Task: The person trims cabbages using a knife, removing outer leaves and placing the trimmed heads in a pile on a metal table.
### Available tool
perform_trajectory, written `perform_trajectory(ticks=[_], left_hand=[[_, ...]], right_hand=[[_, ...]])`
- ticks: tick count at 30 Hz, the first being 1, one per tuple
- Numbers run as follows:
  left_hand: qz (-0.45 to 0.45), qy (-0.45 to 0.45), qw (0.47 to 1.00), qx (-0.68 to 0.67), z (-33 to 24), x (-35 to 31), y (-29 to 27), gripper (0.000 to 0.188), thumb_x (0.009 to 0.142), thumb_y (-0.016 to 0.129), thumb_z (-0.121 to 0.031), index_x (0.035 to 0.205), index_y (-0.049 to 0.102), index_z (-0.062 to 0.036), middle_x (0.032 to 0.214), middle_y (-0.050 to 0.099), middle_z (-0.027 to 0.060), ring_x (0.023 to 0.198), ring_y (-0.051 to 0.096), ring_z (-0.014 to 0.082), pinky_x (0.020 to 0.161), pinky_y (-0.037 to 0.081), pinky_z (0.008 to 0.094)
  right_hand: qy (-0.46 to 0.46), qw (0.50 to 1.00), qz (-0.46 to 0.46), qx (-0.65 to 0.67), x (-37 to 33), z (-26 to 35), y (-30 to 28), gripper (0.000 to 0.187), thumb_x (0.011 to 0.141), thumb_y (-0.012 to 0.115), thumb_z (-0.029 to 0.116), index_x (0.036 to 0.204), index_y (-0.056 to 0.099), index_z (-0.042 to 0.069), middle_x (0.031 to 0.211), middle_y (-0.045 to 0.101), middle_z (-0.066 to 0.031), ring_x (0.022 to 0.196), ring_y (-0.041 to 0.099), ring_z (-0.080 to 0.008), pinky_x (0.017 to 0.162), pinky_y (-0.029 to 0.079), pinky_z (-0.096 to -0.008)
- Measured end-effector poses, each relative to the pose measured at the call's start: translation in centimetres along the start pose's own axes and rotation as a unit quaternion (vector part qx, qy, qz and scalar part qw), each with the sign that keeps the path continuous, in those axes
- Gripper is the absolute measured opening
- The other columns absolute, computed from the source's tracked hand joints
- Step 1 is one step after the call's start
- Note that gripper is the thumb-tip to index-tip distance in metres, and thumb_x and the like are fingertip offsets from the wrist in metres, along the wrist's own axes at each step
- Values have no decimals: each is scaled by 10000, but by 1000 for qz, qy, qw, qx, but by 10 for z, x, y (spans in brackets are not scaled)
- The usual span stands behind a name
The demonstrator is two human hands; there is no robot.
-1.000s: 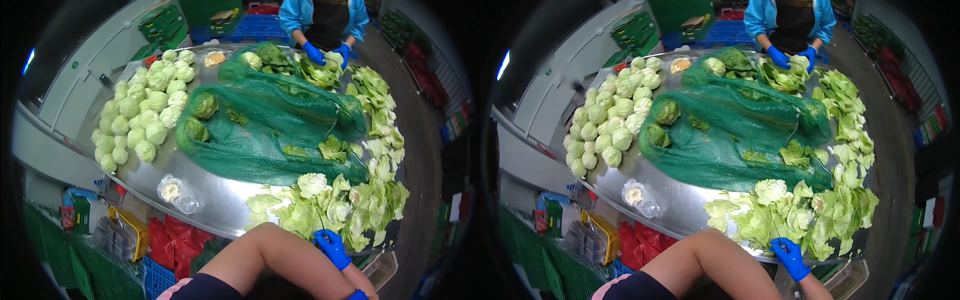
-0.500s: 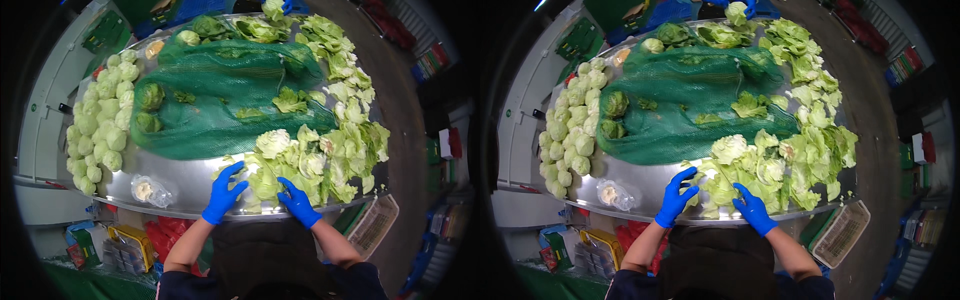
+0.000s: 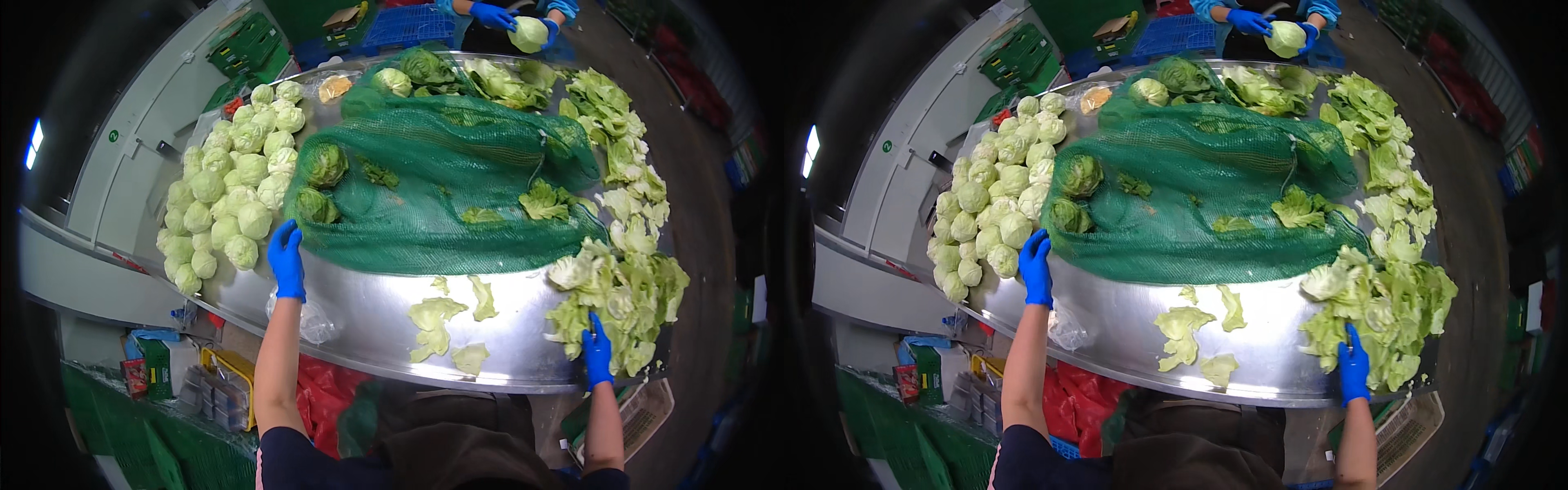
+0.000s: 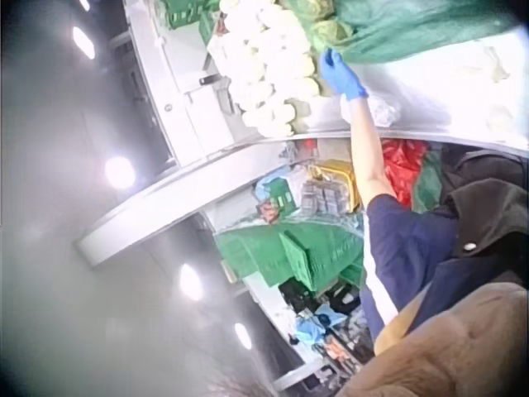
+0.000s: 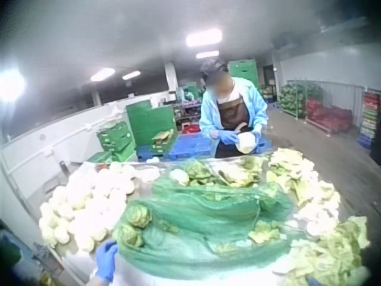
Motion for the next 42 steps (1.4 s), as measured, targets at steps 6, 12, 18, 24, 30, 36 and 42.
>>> perform_trajectory(ticks=[6, 12, 18, 24, 30, 36, 42], left_hand=[[102, 63, 983, 136, -32, 58, 114, 358, 891, 628, -246, 1132, 646, 18, 1072, 669, 151, 1000, 625, 230, 908, 466, 322], [45, 172, 856, 486, -6, 120, 134, 505, 854, 609, -475, 1021, 656, -1, 942, 649, 242, 918, 618, 410, 817, 475, 489], [115, -123, 849, 501, 61, 150, 32, 606, 867, 513, -533, 1076, 649, 19, 1040, 649, 264, 1003, 619, 394, 840, 465, 464], [205, -200, 879, 380, 33, 111, 73, 672, 739, 722, -533, 1054, 657, 56, 1008, 659, 235, 1029, 621, 333, 886, 466, 428], [418, 16, 868, 269, 17, 4, 156, 1017, 564, 888, -401, 1342, 413, 50, 1307, 490, 197, 1186, 507, 316, 978, 441, 417], [379, -164, 906, 92, 24, 13, 143, 851, 613, 799, -127, 1362, 419, 9, 1227, 565, 148, 1110, 564, 273, 946, 467, 380], [372, 25, 927, -32, -117, -71, 204, 931, 600, 814, -180, 1407, 379, -22, 1341, 482, 142, 1198, 509, 286, 998, 442, 395]], right_hand=[[1, 985, -158, 63, 41, -48, -47, 498, 913, 549, 74, 1400, 460, 125, 759, 519, 17, 616, 393, -89, 565, 384, -264], [23, 972, -135, 192, -19, 55, 10, 572, 931, 564, 102, 1463, 353, 126, 1136, 550, -29, 716, 465, -71, 577, 415, -240], [47, 982, -167, 77, -33, 41, 52, 460, 931, 542, 76, 1383, 456, 65, 855, 591, -42, 671, 478, -93, 623, 432, -249], [154, 974, -121, 109, -38, 40, 56, 319, 934, 532, 69, 1251, 564, 53, 829, 585, -22, 653, 473, -74, 603, 413, -231], [108, 981, -142, 69, -35, 48, 46, 300, 927, 548, 107, 1223, 577, 75, 972, 652, -91, 808, 580, -138, 717, 480, -295], [125, 984, -121, 34, -24, 67, 48, 312, 877, 609, 179, 1183, 595, 121, 834, 651, -172, 704, 625, -260, 674, 497, -364], [120, 982, -142, 43, -30, 56, 41, 331, 864, 623, 207, 1185, 589, 136, 733, 617, -140, 637, 586, -270, 631, 478, -379]])
Point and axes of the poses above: each hand's wrist, its own x-axis towards the middle knuckle, its own y-axis out of the palm, z = x × y, the point moved 10 cm from there along x, towards the middle knuckle
